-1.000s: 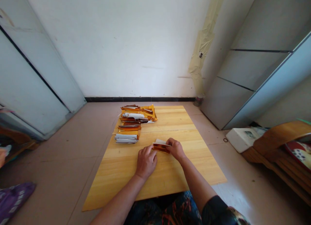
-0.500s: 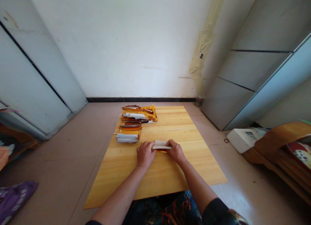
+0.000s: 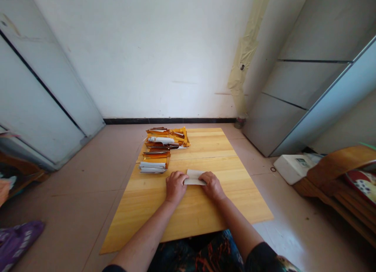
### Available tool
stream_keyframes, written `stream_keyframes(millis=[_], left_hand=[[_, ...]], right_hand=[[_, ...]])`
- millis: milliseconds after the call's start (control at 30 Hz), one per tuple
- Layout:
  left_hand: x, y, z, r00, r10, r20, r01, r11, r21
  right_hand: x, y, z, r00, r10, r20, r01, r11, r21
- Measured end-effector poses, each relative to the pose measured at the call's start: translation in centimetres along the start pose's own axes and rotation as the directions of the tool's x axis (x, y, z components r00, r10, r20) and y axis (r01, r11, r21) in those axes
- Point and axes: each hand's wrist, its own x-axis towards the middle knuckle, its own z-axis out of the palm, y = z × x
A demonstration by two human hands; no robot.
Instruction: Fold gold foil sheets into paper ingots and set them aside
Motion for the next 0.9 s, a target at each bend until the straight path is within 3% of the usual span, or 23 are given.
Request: stream_keyframes(millis=[200, 700, 800, 900], left_hand=[[-0.1, -0.9, -0.1, 0.992, 0.124, 0.004, -0.124, 0.992, 0.003], [-0.6, -1.5, -0.1, 0.974, 0.226, 0.027, -0.227, 0.972, 0.060], [-0.6, -1.6, -0.1, 0.971, 0.234, 0.048, -0.237, 0.969, 0.071], [-0.5, -1.5, -0.3, 0.970, 0.229, 0.082, -0.235, 0.969, 0.076]], right_hand=[[-0.8, -0.6, -1.0, 0.993, -0.098, 0.064, 0.104, 0.991, -0.088], [-2.0, -1.5, -3.6, 0.960, -0.123, 0.252, 0.163, 0.976, -0.145], [-1.9, -0.7, -3.7, 0.970, -0.107, 0.217, 0.128, 0.988, -0.086], [-1.1, 0.6, -3.3, 0.996, -0.006, 0.094, 0.006, 1.000, 0.000]])
